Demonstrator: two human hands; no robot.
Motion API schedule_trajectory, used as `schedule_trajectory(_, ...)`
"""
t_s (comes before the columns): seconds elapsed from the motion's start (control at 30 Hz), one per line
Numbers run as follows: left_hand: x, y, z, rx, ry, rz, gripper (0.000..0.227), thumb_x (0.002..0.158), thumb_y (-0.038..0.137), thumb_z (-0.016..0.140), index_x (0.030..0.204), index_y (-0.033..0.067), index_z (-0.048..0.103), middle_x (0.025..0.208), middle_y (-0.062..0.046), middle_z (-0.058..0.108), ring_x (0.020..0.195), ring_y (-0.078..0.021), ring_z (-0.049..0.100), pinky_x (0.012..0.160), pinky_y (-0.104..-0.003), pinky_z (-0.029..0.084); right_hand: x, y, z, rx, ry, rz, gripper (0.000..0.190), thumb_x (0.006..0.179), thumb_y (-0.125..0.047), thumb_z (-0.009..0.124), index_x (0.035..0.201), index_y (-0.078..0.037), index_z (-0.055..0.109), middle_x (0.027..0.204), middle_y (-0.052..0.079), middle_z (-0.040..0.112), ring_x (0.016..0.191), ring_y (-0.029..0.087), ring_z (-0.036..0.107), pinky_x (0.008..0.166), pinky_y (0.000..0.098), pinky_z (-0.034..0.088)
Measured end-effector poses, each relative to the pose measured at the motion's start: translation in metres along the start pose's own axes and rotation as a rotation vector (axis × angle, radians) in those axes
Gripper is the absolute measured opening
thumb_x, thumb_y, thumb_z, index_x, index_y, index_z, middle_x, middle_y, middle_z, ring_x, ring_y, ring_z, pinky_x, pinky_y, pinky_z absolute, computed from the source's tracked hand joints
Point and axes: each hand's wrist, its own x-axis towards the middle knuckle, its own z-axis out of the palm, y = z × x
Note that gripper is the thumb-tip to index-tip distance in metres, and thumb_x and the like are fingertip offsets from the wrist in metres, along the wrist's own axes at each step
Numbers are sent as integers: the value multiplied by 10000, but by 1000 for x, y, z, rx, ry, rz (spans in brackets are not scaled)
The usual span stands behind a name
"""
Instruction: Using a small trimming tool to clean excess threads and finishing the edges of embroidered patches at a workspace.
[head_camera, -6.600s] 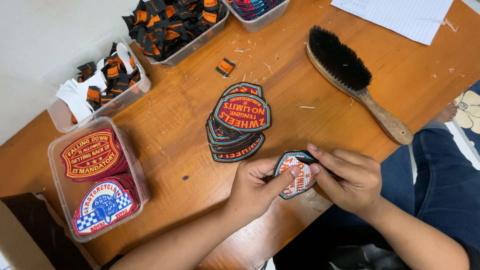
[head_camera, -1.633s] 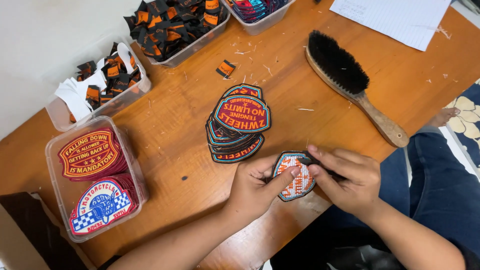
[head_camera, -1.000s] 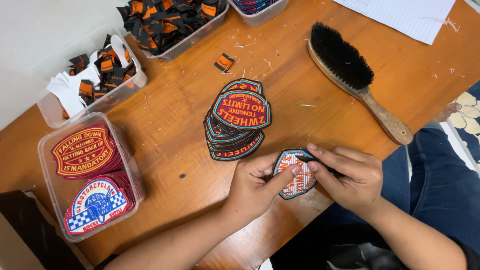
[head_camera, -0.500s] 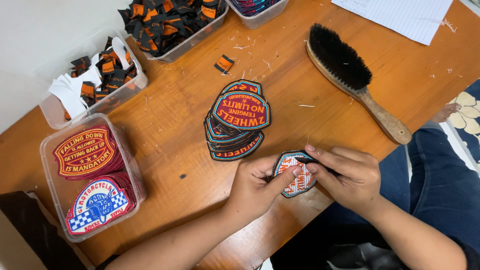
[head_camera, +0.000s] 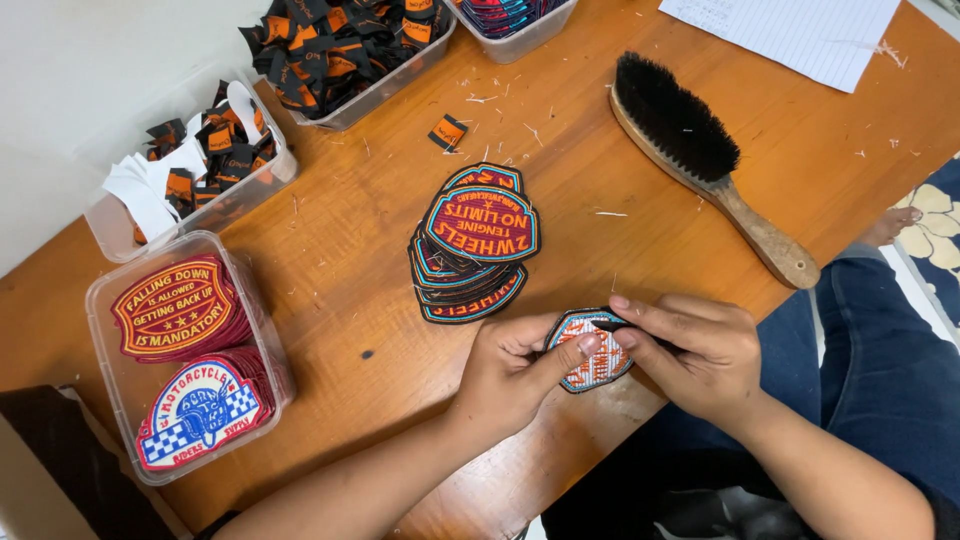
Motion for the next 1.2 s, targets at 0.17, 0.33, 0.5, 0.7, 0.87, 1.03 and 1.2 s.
schedule_trajectory(0.17,0,-5,-2,25,-4,8,182,998,192,668,1002,28,746,863,56,672,805,-18,546,687,-217,492,-5,3,0,-7,14,-33,291,936,-169,737,1207,-68,702,750,64,626,543,156,485,536,269,383)
schedule_trajectory(0.33,-1,-2,-2,2,-20,3,198,989,195,675,1014,11,746,908,27,708,841,-30,588,735,-221,526,-24,15,5,-141,79,27,310,887,-294,782,1107,-92,702,1020,30,787,716,125,761,663,250,583)
schedule_trajectory(0.5,-1,0,-1,-33,-20,25,248,990,174,669,1130,-17,742,1019,-21,746,906,-45,622,791,-238,565,-9,2,7,-149,63,-204,114,947,-96,711,1011,-31,644,636,55,488,488,206,379,474,340,336)
schedule_trajectory(0.7,2,12,12,-104,130,90,80,935,85,748,929,17,790,718,-66,756,808,-38,571,751,-244,556,3,-3,9,-18,93,-67,92,884,-87,743,855,-12,787,471,63,580,325,246,540,355,308,459)
schedule_trajectory(0.87,5,12,11,-87,139,104,70,932,81,748,911,28,788,719,-68,760,794,-30,578,753,-243,558,10,-5,7,94,75,21,99,884,-91,741,880,3,774,483,72,597,342,224,524,382,293,468)
schedule_trajectory(1.03,5,9,9,-83,151,105,76,930,82,750,911,18,786,725,-75,762,798,-37,574,764,-251,555,9,-4,8,112,56,46,100,863,-92,762,887,5,772,492,78,592,351,200,535,393,283,471)
schedule_trajectory(1.2,3,1,9,-47,177,138,60,916,79,763,894,30,789,712,-53,760,796,-24,560,741,-237,546,6,-1,8,131,61,39,105,863,-82,761,911,8,783,488,74,597,364,196,571,411,275,492)
